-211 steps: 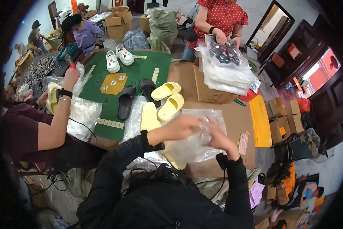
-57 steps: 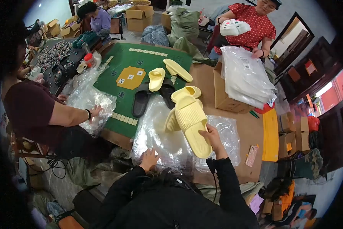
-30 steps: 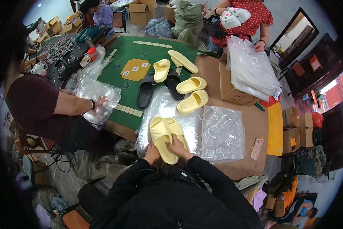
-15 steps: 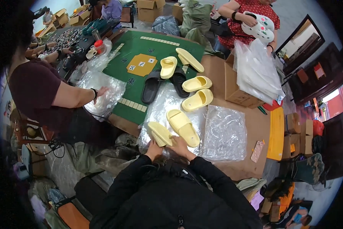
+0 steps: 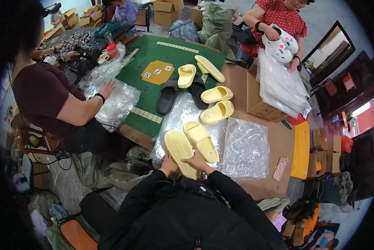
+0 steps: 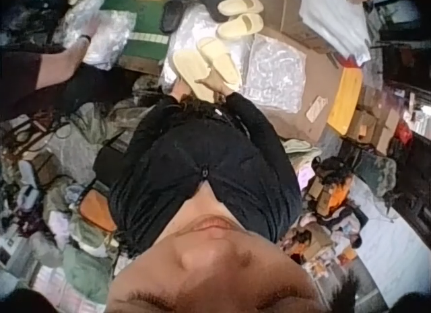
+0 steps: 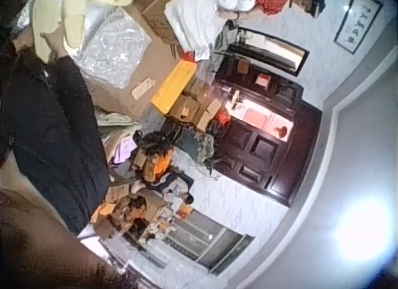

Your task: Packing various types of footwear (clogs, slides) into plastic bags and larger sacks.

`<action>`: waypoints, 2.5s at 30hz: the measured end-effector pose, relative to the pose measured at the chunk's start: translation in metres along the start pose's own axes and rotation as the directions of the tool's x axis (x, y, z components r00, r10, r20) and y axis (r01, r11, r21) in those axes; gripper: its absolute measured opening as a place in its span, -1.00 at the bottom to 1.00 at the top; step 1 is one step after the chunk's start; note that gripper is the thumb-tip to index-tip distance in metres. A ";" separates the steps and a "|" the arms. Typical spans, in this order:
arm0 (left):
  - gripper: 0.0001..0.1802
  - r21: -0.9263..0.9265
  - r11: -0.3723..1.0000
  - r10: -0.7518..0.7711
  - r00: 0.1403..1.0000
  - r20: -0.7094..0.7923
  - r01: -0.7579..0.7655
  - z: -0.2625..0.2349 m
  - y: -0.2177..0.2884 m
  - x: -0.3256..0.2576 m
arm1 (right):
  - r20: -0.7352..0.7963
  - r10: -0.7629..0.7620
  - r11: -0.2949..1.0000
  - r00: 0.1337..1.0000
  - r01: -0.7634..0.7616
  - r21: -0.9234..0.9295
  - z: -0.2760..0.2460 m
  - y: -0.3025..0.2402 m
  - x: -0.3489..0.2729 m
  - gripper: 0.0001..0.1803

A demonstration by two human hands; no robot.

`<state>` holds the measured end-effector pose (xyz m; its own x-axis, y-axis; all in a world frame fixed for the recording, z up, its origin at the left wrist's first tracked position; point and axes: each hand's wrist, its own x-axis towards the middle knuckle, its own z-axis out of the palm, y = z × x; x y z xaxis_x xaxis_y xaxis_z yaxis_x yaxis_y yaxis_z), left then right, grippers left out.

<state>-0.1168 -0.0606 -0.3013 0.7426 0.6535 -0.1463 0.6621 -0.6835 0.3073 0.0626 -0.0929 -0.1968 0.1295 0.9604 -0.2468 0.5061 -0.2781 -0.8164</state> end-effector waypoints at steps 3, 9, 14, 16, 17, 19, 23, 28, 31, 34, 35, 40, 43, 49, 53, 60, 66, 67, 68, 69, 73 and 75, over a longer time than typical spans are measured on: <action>-0.55 0.276 0.960 0.012 0.992 0.123 -0.046 -0.025 0.020 0.004 | -0.066 -0.160 0.915 0.985 0.122 -0.384 -0.026 -0.026 -0.013 -0.20; -0.44 -0.009 0.993 -0.110 0.972 0.206 0.115 -0.042 0.026 0.013 | 0.180 -0.324 0.854 0.929 0.369 -0.368 -0.022 -0.014 -0.021 -0.21; -0.44 0.101 0.995 0.008 0.990 0.143 -0.023 -0.037 0.025 0.004 | 0.071 -0.298 0.920 0.952 0.306 -0.245 -0.024 0.001 -0.020 -0.52; -0.44 0.092 0.996 -0.013 0.990 0.143 0.000 -0.039 0.025 0.005 | -0.182 -0.312 0.924 0.932 0.253 -0.288 -0.025 0.007 -0.019 -0.73; -0.44 0.081 0.997 -0.024 0.988 0.151 0.011 -0.040 0.026 0.004 | -0.267 -0.293 0.933 0.918 0.213 -0.291 -0.026 0.010 -0.019 -0.77; -0.47 0.076 0.996 -0.060 0.988 0.140 0.050 -0.037 0.025 0.005 | -0.306 -0.360 0.904 0.881 0.248 -0.348 -0.021 0.030 -0.013 -0.80; -0.47 0.156 0.988 -0.019 0.997 0.074 0.007 -0.030 0.020 0.008 | -0.137 -0.331 0.942 0.933 0.320 -0.101 -0.011 0.073 0.011 -0.75; -0.48 0.158 0.987 0.026 0.998 0.058 -0.035 -0.025 0.016 0.001 | 0.257 -0.305 0.785 0.917 0.395 -0.477 -0.013 0.050 0.029 -0.35; -0.49 0.082 0.996 0.008 0.993 0.121 -0.018 -0.041 0.025 0.004 | 0.278 -0.146 0.791 0.949 0.281 -0.544 -0.017 0.037 0.037 -0.43; -0.48 0.246 0.969 -0.060 0.947 0.315 -0.021 -0.061 0.035 0.001 | 0.285 -0.194 0.735 0.939 0.332 -0.591 -0.021 0.021 0.035 -0.52; -0.48 0.167 0.982 -0.131 0.945 0.300 0.083 -0.035 0.028 0.004 | 0.263 -0.193 0.822 0.945 0.302 -0.482 -0.023 0.014 0.036 -0.58; -0.59 0.386 0.920 0.117 0.987 -0.108 -0.067 -0.044 0.034 0.005 | 0.207 -0.049 0.971 0.977 -0.001 0.238 -0.067 0.007 0.017 -0.71; -0.68 0.389 0.894 0.216 0.975 0.059 -0.222 -0.075 0.043 0.011 | 0.360 -0.067 0.897 0.931 -0.102 0.430 -0.106 0.019 0.005 -0.71; -0.86 -0.547 0.831 -0.082 0.950 -0.300 -0.101 -0.102 0.039 0.007 | 0.792 0.028 0.901 0.610 -0.358 0.244 -0.147 0.013 -0.027 -0.66; -0.89 -0.427 0.897 -0.007 0.960 -0.281 -0.118 -0.079 0.016 0.019 | 0.783 -0.076 0.843 0.617 -0.380 0.381 -0.140 0.011 -0.043 -0.68; -0.74 -0.081 0.915 0.343 0.865 -0.365 -0.396 -0.082 0.015 0.028 | 0.803 0.020 0.738 0.596 -0.551 0.390 -0.143 0.034 -0.057 -0.61; -0.77 -0.314 0.912 0.145 0.922 -0.359 -0.265 -0.124 0.034 0.015 | 0.724 0.060 0.752 0.687 -0.508 0.420 -0.140 0.030 -0.063 -0.67; -0.80 -0.355 0.907 0.110 0.941 -0.320 -0.227 -0.129 0.036 0.015 | 0.687 0.051 0.751 0.725 -0.481 0.452 -0.142 0.027 -0.067 -0.68; -0.83 -0.394 0.900 0.076 0.957 -0.278 -0.187 -0.134 0.040 0.014 | 0.686 0.049 0.750 0.726 -0.480 0.454 -0.143 0.026 -0.072 -0.68; -0.88 -0.299 0.927 0.118 0.934 -0.337 -0.225 -0.144 0.048 0.013 | 0.604 0.054 0.840 0.795 -0.364 0.404 -0.144 0.024 -0.078 -0.69; -0.84 -0.240 0.915 0.226 0.906 -0.358 -0.324 -0.143 0.068 0.022 | 0.430 0.083 0.950 0.899 -0.202 0.238 -0.145 0.043 -0.093 -0.76; -0.83 -0.281 0.911 0.187 0.912 -0.366 -0.300 -0.141 0.076 0.024 | 0.334 0.059 0.964 0.941 -0.141 0.227 -0.148 0.036 -0.099 -0.79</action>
<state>-0.0625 -0.0511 -0.1492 0.7642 0.5867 0.2681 0.3522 -0.7277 0.5886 0.1939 -0.1954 -0.1242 -0.1332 0.8804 -0.4552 0.2760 -0.4081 -0.8702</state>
